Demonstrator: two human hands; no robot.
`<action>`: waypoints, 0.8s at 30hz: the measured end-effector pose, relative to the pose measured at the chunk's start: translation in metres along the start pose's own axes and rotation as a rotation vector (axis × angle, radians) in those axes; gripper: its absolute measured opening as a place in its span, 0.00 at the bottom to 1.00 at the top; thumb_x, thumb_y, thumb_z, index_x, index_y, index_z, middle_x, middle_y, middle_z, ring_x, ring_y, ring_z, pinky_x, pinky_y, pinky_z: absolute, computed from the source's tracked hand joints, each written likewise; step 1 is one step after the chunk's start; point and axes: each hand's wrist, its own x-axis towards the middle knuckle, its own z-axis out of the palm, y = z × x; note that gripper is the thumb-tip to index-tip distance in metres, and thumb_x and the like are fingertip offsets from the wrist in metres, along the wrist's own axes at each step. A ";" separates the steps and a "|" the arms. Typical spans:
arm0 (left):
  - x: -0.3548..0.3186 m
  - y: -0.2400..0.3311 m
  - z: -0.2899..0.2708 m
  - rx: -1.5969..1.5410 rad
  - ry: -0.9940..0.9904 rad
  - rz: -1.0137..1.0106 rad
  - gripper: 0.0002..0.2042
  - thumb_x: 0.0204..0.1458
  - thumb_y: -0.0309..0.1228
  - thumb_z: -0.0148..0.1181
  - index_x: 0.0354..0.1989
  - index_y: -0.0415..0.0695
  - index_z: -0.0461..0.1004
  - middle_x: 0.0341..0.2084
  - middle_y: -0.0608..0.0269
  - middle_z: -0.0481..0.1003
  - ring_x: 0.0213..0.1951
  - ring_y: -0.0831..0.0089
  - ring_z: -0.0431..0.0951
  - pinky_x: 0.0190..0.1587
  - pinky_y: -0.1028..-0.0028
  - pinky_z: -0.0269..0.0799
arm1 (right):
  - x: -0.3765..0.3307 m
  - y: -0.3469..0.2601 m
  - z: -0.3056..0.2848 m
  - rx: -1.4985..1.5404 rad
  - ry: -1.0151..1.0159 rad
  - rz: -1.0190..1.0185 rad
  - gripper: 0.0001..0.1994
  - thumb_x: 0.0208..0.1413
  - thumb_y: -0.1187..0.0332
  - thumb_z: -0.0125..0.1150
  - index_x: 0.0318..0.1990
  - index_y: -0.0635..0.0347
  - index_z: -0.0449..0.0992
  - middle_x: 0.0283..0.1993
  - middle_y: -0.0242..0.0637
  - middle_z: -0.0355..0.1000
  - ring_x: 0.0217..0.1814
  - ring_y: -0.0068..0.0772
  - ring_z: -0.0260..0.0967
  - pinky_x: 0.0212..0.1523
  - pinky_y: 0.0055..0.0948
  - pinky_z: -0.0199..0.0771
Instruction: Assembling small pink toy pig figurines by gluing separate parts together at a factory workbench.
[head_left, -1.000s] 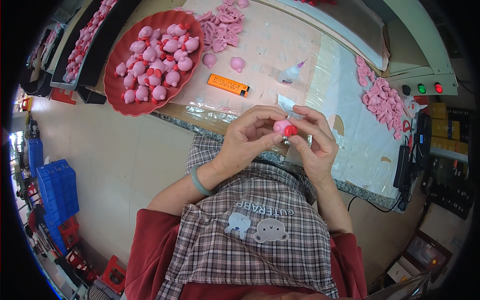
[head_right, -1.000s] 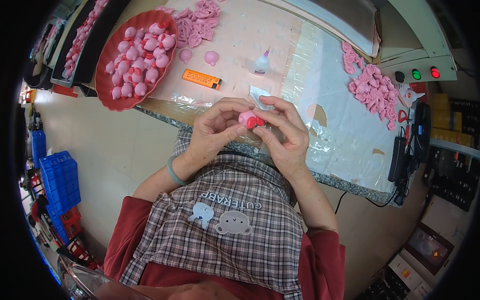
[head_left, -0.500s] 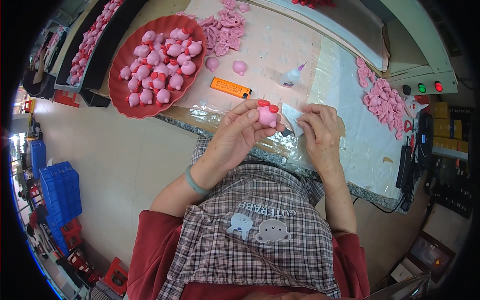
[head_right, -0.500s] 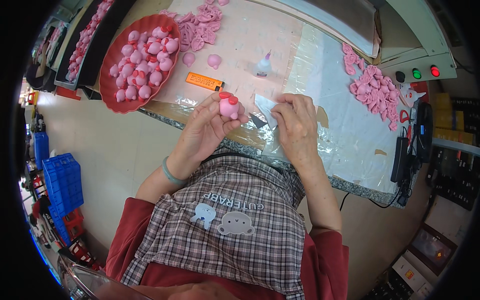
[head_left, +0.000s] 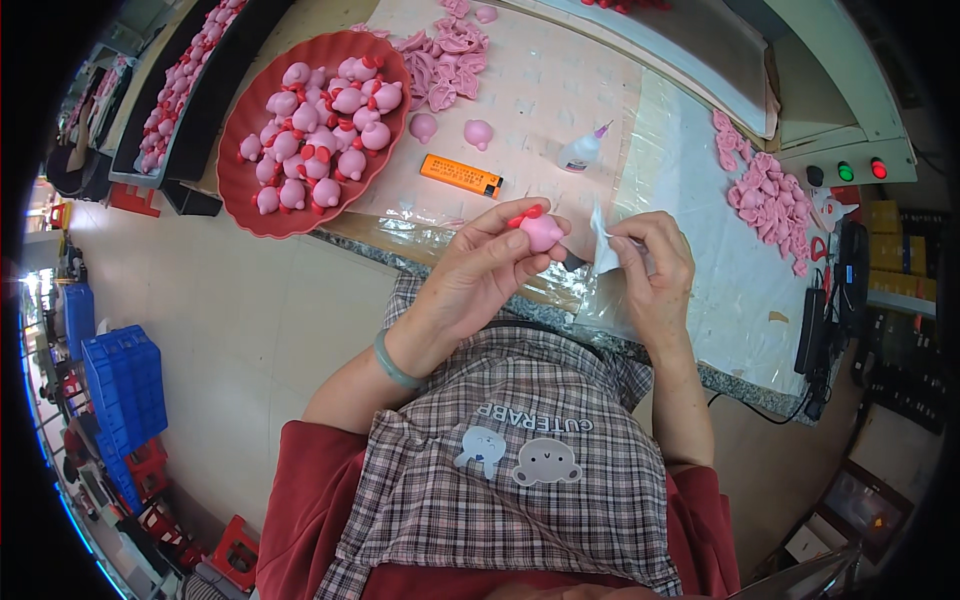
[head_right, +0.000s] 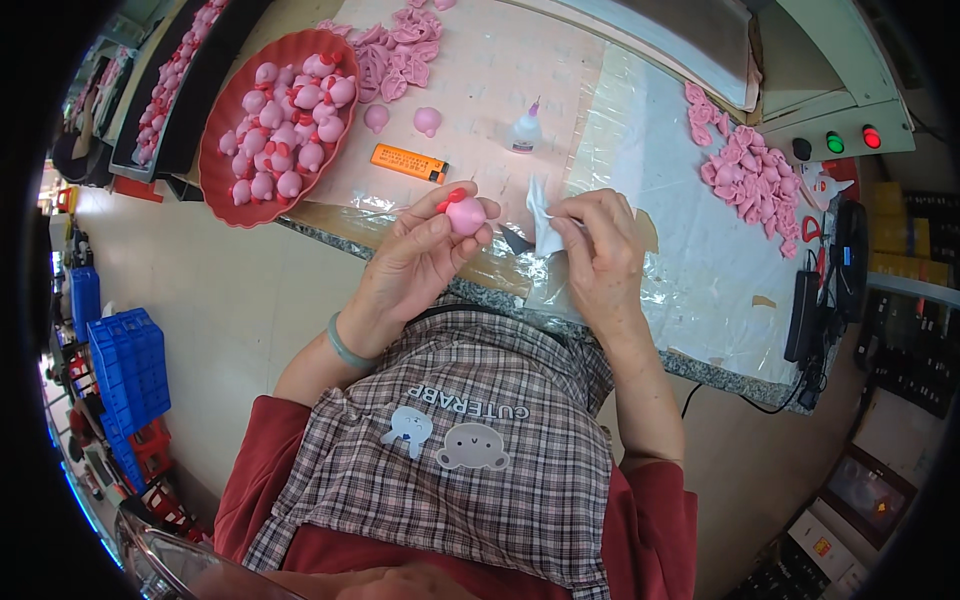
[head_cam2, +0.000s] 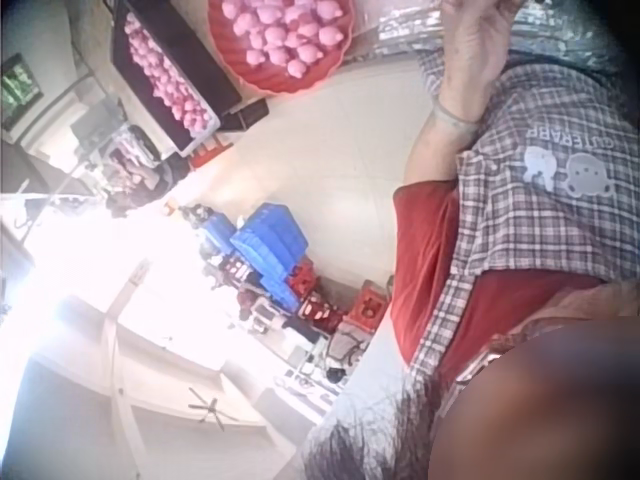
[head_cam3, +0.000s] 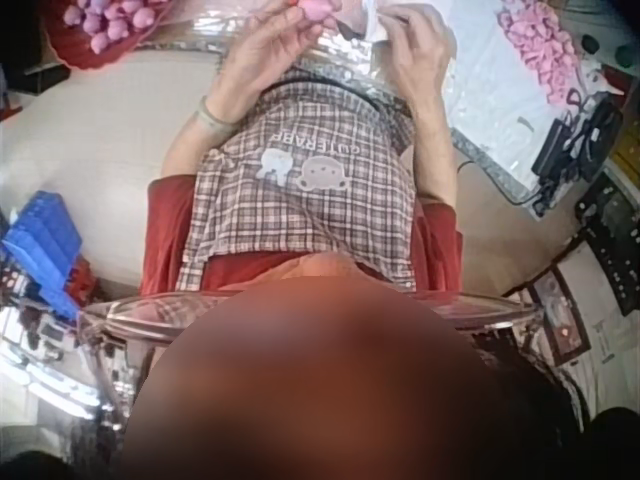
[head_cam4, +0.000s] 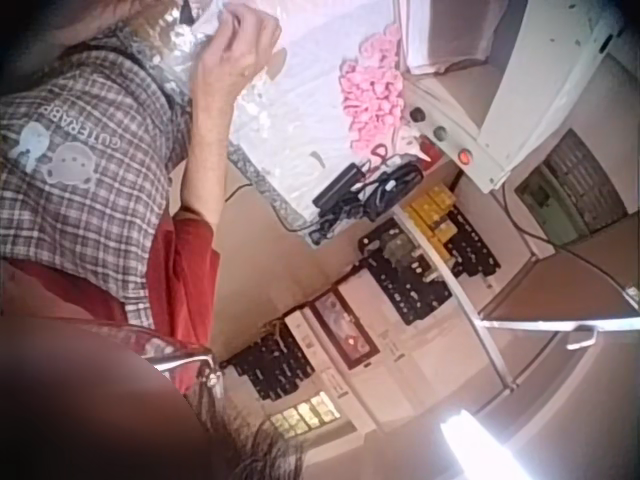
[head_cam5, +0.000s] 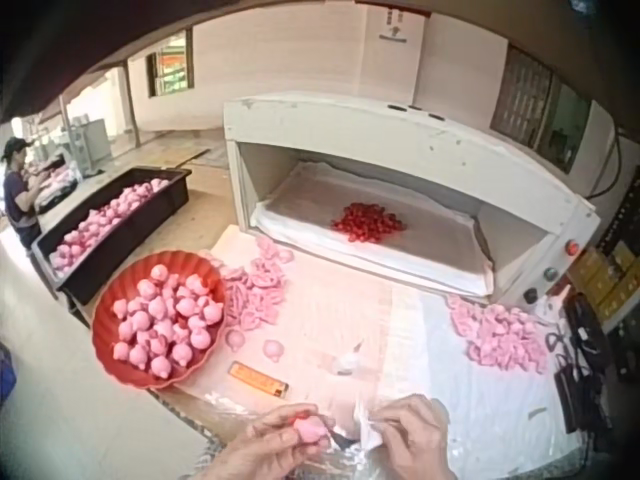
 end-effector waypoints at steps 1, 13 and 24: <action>0.000 -0.001 -0.001 0.019 -0.004 0.006 0.20 0.58 0.27 0.57 0.59 0.38 0.65 0.51 0.43 0.72 0.48 0.63 0.78 0.50 0.76 0.77 | 0.000 -0.001 -0.001 0.000 0.001 0.002 0.03 0.53 0.77 0.61 0.35 0.63 0.77 0.34 0.36 0.70 0.38 0.30 0.67 0.42 0.25 0.66; -0.006 -0.010 0.009 0.446 0.030 0.183 0.17 0.55 0.20 0.60 0.54 0.37 0.69 0.48 0.59 0.74 0.49 0.73 0.75 0.51 0.72 0.75 | 0.001 -0.039 0.016 0.375 -0.033 0.046 0.07 0.54 0.78 0.63 0.40 0.67 0.76 0.38 0.35 0.69 0.40 0.23 0.67 0.41 0.21 0.69; -0.001 -0.009 0.010 0.022 -0.021 0.005 0.16 0.57 0.25 0.59 0.53 0.37 0.70 0.46 0.57 0.75 0.47 0.69 0.78 0.51 0.72 0.75 | 0.000 -0.024 0.011 0.675 -0.003 0.182 0.05 0.57 0.78 0.61 0.40 0.67 0.76 0.37 0.32 0.71 0.38 0.19 0.67 0.40 0.18 0.68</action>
